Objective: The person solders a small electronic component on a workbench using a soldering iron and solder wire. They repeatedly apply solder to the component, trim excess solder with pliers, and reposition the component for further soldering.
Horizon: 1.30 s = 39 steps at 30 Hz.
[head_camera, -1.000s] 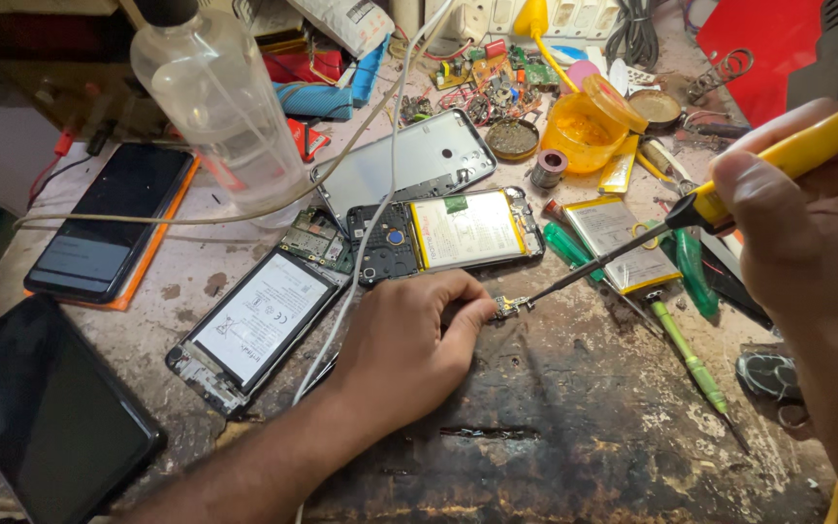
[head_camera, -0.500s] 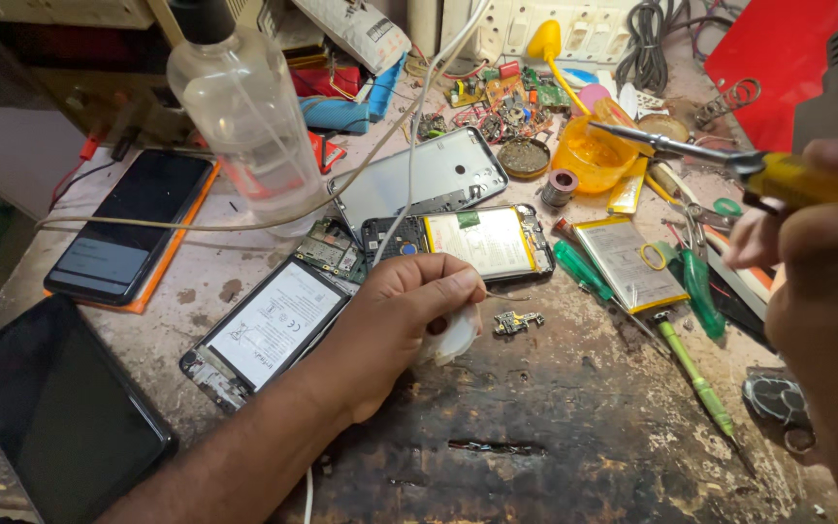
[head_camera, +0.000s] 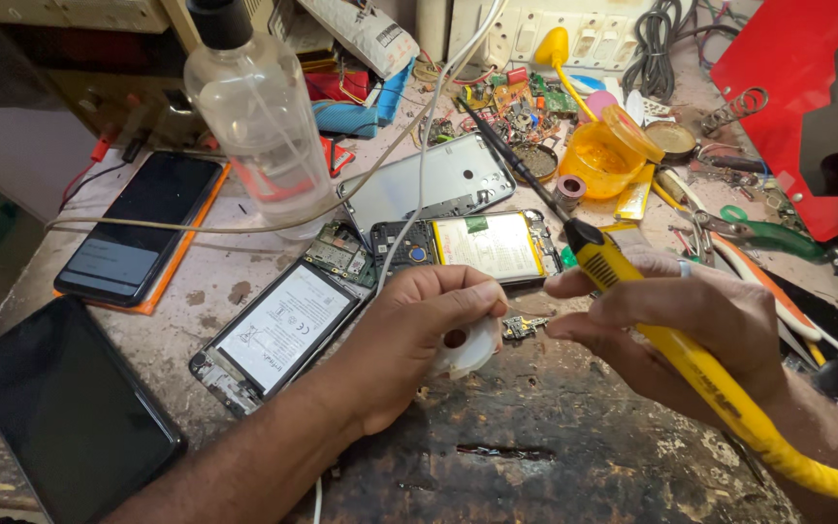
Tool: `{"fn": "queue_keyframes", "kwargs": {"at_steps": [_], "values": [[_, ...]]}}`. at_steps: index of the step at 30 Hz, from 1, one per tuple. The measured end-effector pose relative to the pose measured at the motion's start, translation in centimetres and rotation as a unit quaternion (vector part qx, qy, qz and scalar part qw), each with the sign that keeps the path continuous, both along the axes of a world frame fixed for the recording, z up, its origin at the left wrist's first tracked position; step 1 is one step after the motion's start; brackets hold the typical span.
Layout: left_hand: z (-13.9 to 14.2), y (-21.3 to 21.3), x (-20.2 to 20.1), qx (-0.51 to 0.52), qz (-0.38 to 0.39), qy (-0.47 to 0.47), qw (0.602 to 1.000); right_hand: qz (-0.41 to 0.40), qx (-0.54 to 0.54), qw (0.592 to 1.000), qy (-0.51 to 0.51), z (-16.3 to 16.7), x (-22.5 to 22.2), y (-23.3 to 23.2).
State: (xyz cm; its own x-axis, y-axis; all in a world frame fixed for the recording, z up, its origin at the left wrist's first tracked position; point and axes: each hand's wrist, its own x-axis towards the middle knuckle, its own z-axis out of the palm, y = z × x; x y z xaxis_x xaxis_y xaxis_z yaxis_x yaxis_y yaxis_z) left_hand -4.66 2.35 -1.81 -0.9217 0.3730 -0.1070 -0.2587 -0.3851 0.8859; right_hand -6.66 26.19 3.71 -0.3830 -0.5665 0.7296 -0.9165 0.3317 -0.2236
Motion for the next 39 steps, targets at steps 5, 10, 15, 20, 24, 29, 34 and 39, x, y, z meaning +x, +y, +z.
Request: {"fn": "queue_keyframes", "kwargs": {"at_steps": [5,10,15,20,24,29,34,39], "values": [[0.7,0.7,0.2,-0.074,0.038,0.003,0.996,-0.022,-0.011,0.999,-0.025,-0.5,0.0,0.4],[1.6,0.7,1.1,-0.250,0.122,0.182,0.943,-0.015,-0.006,0.997,-0.077,-0.3,-0.8,0.7],[2.1,0.7,1.9,-0.366,0.174,0.335,0.851,-0.049,0.039,0.994,-0.087,0.2,-0.6,0.6],[2.3,1.1,2.8,-0.451,0.201,0.451,0.744,-0.021,0.070,0.994,-0.086,0.5,-1.0,0.7],[2.4,1.0,2.8,-0.480,0.193,0.454,0.725,-0.047,0.066,0.990,-0.115,0.2,-0.9,0.6],[2.5,1.3,2.9,-0.468,0.181,0.463,0.730,-0.096,0.053,0.988,-0.113,0.5,-0.2,0.0],[2.7,1.4,2.4,-0.473,0.184,0.313,0.803,-0.082,0.051,0.995,-0.004,2.5,-0.4,1.3],[2.5,1.7,1.9,-0.477,0.183,0.303,0.805,-0.090,-0.098,0.988,-0.072,2.0,-1.0,2.8]]}}
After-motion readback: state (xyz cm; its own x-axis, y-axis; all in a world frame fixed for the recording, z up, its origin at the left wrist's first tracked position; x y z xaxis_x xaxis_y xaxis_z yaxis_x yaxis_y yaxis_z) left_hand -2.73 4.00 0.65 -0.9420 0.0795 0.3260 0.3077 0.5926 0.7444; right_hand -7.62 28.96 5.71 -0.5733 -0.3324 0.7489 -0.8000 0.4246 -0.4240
